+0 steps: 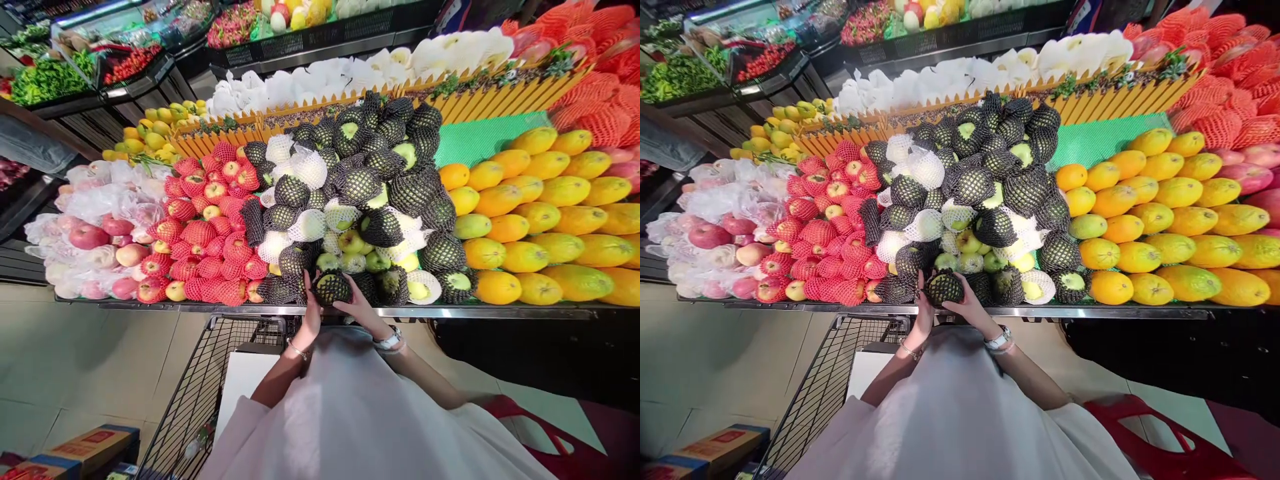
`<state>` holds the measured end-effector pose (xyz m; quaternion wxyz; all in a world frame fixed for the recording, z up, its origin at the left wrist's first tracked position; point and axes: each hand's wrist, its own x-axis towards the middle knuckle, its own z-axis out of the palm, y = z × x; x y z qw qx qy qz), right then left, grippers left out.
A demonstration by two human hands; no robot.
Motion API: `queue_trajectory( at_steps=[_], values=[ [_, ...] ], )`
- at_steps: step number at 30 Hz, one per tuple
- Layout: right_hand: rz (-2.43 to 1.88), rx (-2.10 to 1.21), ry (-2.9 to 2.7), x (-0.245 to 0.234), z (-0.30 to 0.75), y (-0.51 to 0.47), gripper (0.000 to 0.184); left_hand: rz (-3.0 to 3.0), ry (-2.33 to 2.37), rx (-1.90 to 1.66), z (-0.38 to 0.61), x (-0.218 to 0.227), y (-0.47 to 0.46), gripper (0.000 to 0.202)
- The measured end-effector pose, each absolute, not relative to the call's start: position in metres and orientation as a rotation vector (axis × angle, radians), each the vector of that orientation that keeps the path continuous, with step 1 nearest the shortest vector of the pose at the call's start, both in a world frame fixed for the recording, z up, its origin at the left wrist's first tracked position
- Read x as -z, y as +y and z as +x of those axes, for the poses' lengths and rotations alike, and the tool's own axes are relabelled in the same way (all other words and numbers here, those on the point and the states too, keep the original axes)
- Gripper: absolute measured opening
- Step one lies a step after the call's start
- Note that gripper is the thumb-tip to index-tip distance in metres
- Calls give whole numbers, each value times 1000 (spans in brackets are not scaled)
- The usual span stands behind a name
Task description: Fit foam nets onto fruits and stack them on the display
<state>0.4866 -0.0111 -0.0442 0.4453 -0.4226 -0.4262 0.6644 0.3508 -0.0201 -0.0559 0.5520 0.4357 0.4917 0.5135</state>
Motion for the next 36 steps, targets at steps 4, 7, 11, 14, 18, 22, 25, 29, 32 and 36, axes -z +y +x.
queue_trajectory(
  at_steps=[4, 7, 11, 14, 18, 22, 25, 29, 32, 36],
  values=[
    [-1203, -1285, -1261, 43, 492, -17, 77, 1498, 1136, -1179, 334, 58, -19, 80],
    [-1283, -844, -1569, 50, 502, -13, 65, 1987, 1252, -978, 318, 57, -14, 59],
    [-1230, -486, -1867, 64, 513, 0, 50, 2345, 1360, -551, 311, 49, -4, 57],
    [-1196, -349, -1957, 73, 518, 3, 47, 2482, 1452, -224, 316, 43, 1, 70],
    [-1168, -286, -2033, 81, 516, 0, 43, 2527, 1526, -105, 317, 41, 0, 71],
    [-1180, -241, -2149, 84, 504, -1, 43, 2506, 1448, -189, 308, 45, 0, 76],
    [-1247, -171, -2278, 82, 498, -2, 48, 2465, 1426, -221, 304, 49, 1, 74],
    [-1305, -91, -2414, 76, 499, -3, 57, 2438, 1395, -265, 302, 50, 2, 71],
    [-1363, -35, -2477, 70, 497, -5, 61, 2440, 1358, -307, 300, 46, 0, 77],
    [-1488, -56, -2509, 65, 486, -3, 67, 2462, 1355, -384, 302, 36, -3, 81]
  ],
)
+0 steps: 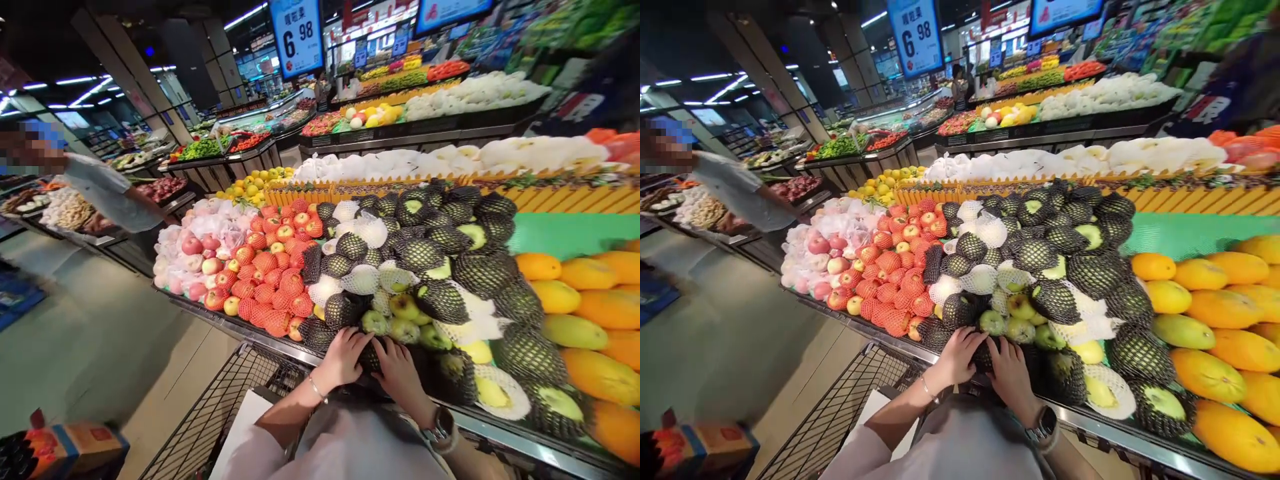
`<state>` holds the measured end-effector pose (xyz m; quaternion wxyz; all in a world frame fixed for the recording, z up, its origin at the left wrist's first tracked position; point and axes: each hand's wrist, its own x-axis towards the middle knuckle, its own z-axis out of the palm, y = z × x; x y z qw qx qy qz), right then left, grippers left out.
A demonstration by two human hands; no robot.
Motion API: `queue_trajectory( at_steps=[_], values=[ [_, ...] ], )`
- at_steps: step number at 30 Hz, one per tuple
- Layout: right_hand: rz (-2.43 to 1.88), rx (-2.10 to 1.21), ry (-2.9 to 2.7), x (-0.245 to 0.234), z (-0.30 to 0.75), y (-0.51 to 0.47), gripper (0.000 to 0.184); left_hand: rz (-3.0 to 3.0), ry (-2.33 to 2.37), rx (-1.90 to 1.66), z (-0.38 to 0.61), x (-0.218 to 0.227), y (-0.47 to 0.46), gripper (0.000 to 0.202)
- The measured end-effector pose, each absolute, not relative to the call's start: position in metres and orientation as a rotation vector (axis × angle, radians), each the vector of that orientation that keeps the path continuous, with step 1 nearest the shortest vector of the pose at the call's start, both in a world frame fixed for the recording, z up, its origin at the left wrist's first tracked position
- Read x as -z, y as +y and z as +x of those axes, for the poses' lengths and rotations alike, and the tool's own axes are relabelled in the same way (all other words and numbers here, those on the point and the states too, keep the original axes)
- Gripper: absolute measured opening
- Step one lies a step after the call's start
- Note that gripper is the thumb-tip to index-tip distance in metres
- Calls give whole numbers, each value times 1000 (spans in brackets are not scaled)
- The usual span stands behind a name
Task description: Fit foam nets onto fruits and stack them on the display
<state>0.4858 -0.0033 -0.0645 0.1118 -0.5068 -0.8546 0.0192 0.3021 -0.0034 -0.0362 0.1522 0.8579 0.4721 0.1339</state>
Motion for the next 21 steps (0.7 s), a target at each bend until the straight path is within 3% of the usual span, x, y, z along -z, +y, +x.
queue_trajectory(
  at_steps=[8, 16, 21],
  values=[
    [-1434, -223, -2556, 53, 494, 6, 79, 2723, 1452, -192, 304, 47, 6, 71],
    [-1461, -98, -2430, 55, 497, -2, 55, 2811, 1527, -83, 313, 51, 9, 73],
    [-1480, -166, -2393, 68, 498, 2, 57, 2747, 1562, -99, 322, 48, 7, 78]
  ],
)
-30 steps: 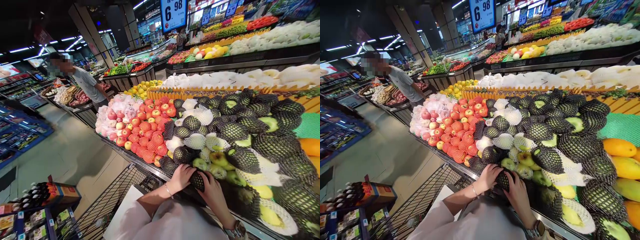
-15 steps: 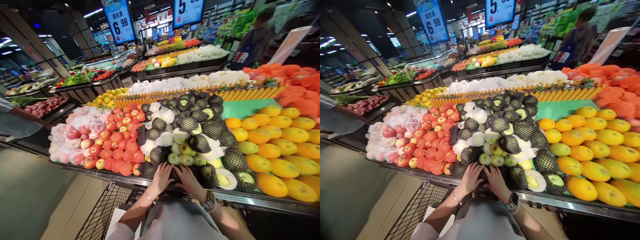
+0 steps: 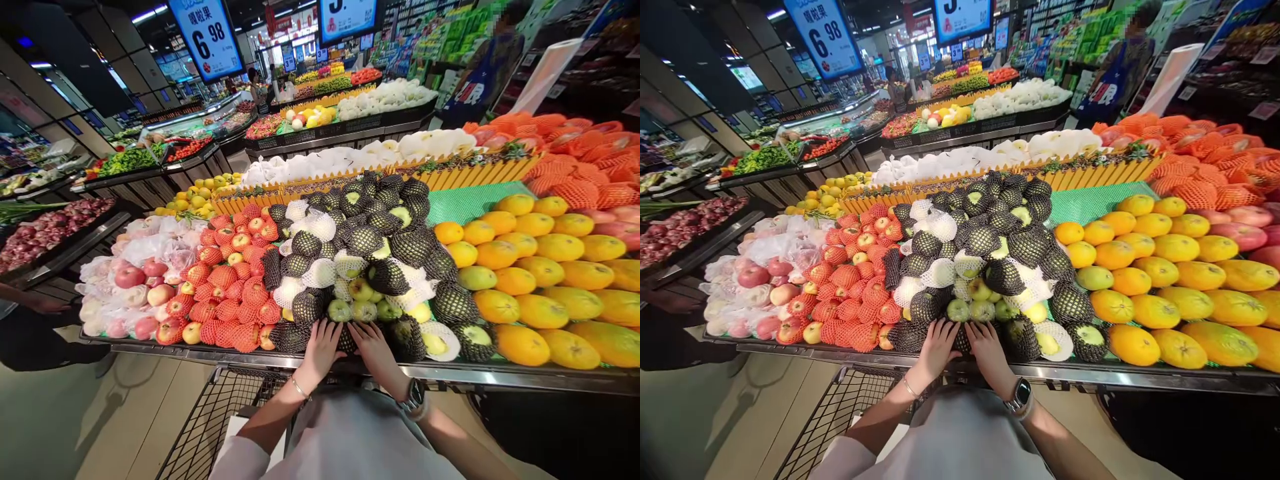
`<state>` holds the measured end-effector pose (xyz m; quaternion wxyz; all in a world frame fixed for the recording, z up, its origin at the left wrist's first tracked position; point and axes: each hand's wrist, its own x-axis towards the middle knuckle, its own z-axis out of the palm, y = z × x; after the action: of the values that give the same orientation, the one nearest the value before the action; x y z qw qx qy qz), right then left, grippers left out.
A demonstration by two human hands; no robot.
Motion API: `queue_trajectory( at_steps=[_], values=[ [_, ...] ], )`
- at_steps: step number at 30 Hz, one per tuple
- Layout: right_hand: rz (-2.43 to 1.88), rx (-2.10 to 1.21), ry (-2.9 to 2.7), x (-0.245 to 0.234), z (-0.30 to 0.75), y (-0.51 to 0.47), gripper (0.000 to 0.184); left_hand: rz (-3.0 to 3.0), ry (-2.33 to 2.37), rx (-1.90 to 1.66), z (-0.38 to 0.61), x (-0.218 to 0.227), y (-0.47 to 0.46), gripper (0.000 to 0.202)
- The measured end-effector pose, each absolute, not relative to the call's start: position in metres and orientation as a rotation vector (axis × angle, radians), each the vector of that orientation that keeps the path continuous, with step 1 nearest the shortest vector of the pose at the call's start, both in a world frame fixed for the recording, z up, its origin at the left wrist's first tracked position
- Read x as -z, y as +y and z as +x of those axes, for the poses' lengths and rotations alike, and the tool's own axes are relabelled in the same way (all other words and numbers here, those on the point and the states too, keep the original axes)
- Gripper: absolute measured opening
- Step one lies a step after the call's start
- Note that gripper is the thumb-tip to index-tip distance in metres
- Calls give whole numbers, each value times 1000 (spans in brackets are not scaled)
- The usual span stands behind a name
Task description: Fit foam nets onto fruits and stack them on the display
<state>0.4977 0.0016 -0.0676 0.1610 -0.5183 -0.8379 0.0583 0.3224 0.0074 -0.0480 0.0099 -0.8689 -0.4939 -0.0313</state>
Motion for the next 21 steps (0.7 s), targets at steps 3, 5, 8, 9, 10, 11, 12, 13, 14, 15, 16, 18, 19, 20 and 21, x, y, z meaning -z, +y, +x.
queue_trajectory(
  at_steps=[3, 5, 8, 9, 10, 11, 12, 13, 14, 15, 16, 18, 19, 20, 21],
  values=[
    [-1471, -168, -2370, 71, 500, 1, 61, -2775, -1551, 169, 323, 32, 5, 72],
    [-1474, -166, -2362, 73, 500, 0, 62, -2907, -1542, 346, 318, 12, 6, 58],
    [-1461, -176, -2364, 73, 501, -2, 63, -2967, -1617, 851, 298, -22, 19, 35],
    [-1454, -179, -2361, 72, 502, -2, 64, -2851, -1690, 1044, 287, -30, 27, 31],
    [-1445, -184, -2356, 70, 502, -3, 65, -2674, -1775, 1199, 275, -37, 38, 29],
    [-1437, -193, -2345, 68, 503, -5, 67, -2460, -1854, 1319, 263, -40, 51, 27],
    [-1428, -208, -2330, 65, 504, -6, 68, -2252, -1932, 1386, 251, -41, 65, 28],
    [-1417, -230, -2315, 62, 504, -8, 68, -2119, -2013, 1388, 239, -40, 79, 32],
    [-1405, -257, -2302, 59, 505, -10, 68, -2049, -2089, 1382, 230, -37, 93, 36],
    [-1391, -283, -2292, 57, 505, -12, 66, -2031, -2175, 1372, 223, -32, 105, 39],
    [-1375, -305, -2285, 54, 506, -14, 64, -2030, -2260, 1357, 218, -27, 117, 40],
    [-1340, -335, -2286, 52, 506, -17, 60, -2049, -2377, 1331, 215, -18, 133, 43],
    [-1327, -343, -2288, 52, 506, -19, 58, -2035, -2396, 1336, 215, -15, 138, 43],
    [-1317, -350, -2289, 51, 506, -20, 56, -2008, -2387, 1351, 217, -13, 142, 43],
    [-1309, -361, -2289, 51, 506, -21, 54, -1972, -2362, 1381, 218, -12, 143, 41]
  ],
)
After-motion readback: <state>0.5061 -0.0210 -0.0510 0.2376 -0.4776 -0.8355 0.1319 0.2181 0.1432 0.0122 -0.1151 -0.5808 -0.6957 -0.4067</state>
